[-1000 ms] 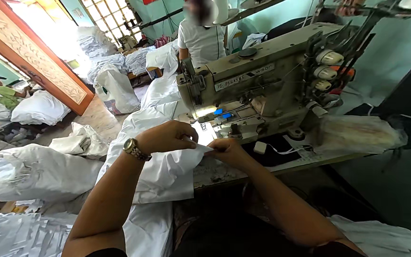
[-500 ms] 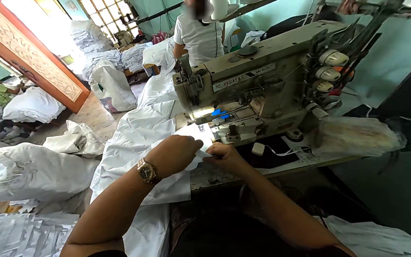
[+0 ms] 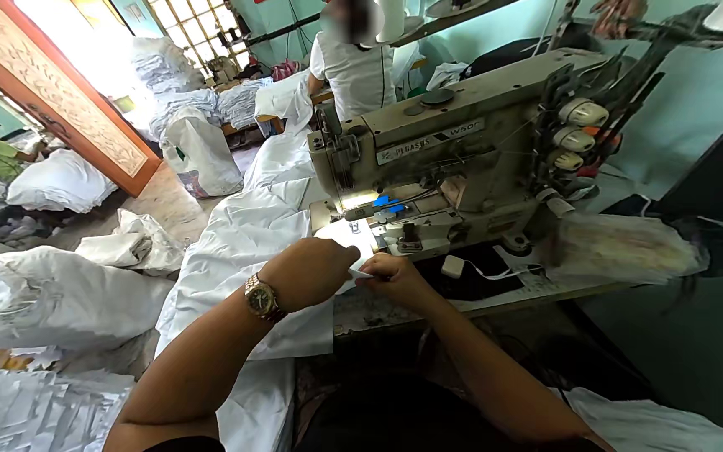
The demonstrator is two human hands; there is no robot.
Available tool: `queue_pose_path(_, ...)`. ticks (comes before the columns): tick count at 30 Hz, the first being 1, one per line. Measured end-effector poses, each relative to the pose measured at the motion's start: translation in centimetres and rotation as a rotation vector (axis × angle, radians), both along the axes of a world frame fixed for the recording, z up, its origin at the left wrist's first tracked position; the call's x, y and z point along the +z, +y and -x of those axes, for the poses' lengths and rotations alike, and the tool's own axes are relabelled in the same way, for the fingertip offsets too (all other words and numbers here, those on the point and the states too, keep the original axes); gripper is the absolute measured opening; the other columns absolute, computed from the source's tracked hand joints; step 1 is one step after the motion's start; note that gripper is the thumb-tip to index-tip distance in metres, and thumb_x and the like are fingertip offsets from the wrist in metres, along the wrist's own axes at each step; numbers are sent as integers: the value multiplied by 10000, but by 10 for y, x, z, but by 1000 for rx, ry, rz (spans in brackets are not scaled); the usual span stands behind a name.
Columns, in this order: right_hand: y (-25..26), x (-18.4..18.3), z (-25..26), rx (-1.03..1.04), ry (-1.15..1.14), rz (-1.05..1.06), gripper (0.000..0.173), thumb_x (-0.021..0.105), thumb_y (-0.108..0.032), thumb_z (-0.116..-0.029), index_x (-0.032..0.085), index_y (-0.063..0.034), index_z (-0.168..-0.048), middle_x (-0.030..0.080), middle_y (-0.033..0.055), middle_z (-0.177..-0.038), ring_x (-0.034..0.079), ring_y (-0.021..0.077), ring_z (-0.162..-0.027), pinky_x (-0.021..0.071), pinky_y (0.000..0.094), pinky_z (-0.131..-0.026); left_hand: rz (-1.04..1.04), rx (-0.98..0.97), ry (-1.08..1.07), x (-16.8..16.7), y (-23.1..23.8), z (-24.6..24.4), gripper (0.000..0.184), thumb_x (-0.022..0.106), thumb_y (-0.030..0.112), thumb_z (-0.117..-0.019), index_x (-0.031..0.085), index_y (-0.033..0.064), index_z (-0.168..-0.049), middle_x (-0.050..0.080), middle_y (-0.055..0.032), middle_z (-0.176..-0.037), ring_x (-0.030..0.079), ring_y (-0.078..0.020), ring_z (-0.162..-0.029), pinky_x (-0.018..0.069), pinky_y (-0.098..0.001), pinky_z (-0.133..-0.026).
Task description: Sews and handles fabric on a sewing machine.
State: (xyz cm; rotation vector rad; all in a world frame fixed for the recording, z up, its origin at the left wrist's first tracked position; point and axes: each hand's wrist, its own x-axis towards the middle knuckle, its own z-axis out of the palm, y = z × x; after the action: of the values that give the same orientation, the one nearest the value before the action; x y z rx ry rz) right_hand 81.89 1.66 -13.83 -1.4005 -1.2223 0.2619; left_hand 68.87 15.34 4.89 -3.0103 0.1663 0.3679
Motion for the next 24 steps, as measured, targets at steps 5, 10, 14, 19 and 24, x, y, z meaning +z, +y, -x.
queue_pose_path(5,1,0,1,-4,3,11,210,754,-256,-919,784,-48,-913,724,47,-972,646,42,-929,532,198,-829,-246,64,-96,-5,6,-6,220,603,215,-1020,729,51,-943,646,-147,-1047,673,-294,-761,564,-456,-625)
queue_pose_path(10,-1,0,0,15,12,1,200,763,-252,-917,786,-54,-934,728,45,-984,647,47,-944,532,208,-846,13,-37,27,4,5,0,283,669,343,-981,713,63,-975,667,-106,-936,666,-274,-858,534,-487,-745)
queue_pose_path(14,0,-1,0,7,20,-11,208,769,-260,-909,782,-52,-915,726,41,-971,646,41,-937,531,202,-835,-7,-36,-53,3,11,-1,179,700,220,-956,715,45,-988,661,-123,-1009,679,-284,-875,564,-483,-745)
queue_pose_path(19,-1,2,1,-7,18,2,194,760,-249,-920,787,-58,-934,733,40,-991,656,42,-953,539,208,-850,-19,-38,-37,-1,3,-1,179,656,231,-980,709,65,-1019,656,-108,-1048,676,-274,-905,558,-476,-755)
queue_pose_path(24,1,2,1,-22,23,27,204,760,-245,-910,769,-41,-919,721,50,-962,647,38,-874,544,208,-784,-48,29,-157,-17,9,-7,219,685,259,-974,724,43,-964,643,-136,-1090,658,-308,-996,577,-470,-788)
